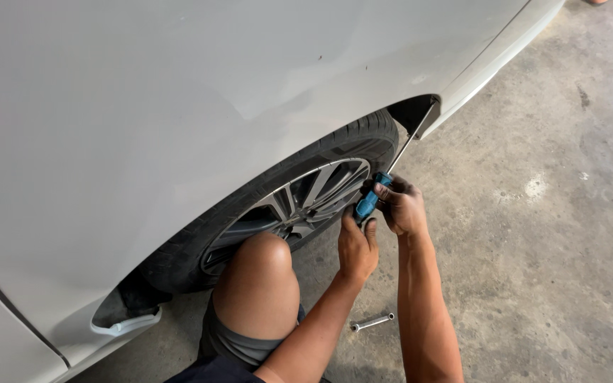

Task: The person uses a screwdriver and a socket wrench to remove fasteners from the rear trunk area and wheel well of a white car. They pry and unscrew components, then place the tools and removed parts into the trunk.

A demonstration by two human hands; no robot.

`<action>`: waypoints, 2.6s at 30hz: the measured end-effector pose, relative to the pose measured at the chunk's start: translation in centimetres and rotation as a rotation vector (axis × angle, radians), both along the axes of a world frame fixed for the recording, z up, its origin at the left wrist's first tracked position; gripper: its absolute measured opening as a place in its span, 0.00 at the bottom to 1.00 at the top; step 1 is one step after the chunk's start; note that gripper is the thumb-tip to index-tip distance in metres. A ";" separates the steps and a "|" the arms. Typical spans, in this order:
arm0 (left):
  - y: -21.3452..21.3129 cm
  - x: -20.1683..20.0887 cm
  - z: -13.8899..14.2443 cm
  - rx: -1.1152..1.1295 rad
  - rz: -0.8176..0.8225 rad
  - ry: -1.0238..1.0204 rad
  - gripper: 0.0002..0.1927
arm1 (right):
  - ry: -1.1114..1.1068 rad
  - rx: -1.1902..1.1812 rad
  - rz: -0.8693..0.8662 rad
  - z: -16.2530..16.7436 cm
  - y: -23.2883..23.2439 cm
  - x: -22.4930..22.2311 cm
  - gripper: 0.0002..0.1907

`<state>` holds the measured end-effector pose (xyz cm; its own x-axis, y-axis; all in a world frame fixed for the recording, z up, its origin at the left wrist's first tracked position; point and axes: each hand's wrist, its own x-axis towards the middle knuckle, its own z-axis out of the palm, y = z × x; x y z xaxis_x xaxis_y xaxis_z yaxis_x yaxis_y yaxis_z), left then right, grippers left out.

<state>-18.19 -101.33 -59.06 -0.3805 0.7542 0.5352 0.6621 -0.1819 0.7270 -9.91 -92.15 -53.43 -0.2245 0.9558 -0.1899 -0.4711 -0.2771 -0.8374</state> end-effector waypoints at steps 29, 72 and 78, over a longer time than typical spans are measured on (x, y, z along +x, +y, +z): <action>0.8 -1.7 -0.8 -0.568 -0.222 -1.244 0.31 | -0.089 0.105 -0.105 -3.1 0.7 0.1 0.26; -1.1 1.5 -1.9 -0.168 -0.062 -0.341 0.34 | -0.097 0.110 0.046 -3.3 1.5 2.2 0.30; 1.5 -1.1 -2.2 -0.603 -0.057 -1.166 0.34 | -0.202 0.054 -0.015 -1.5 1.3 0.4 0.42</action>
<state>-19.31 -99.88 -61.25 -0.3473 0.7876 -0.5090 -0.4043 0.3640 0.8391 -9.46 -90.84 -54.89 -0.1729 0.9688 -0.1778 -0.2958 -0.2232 -0.9288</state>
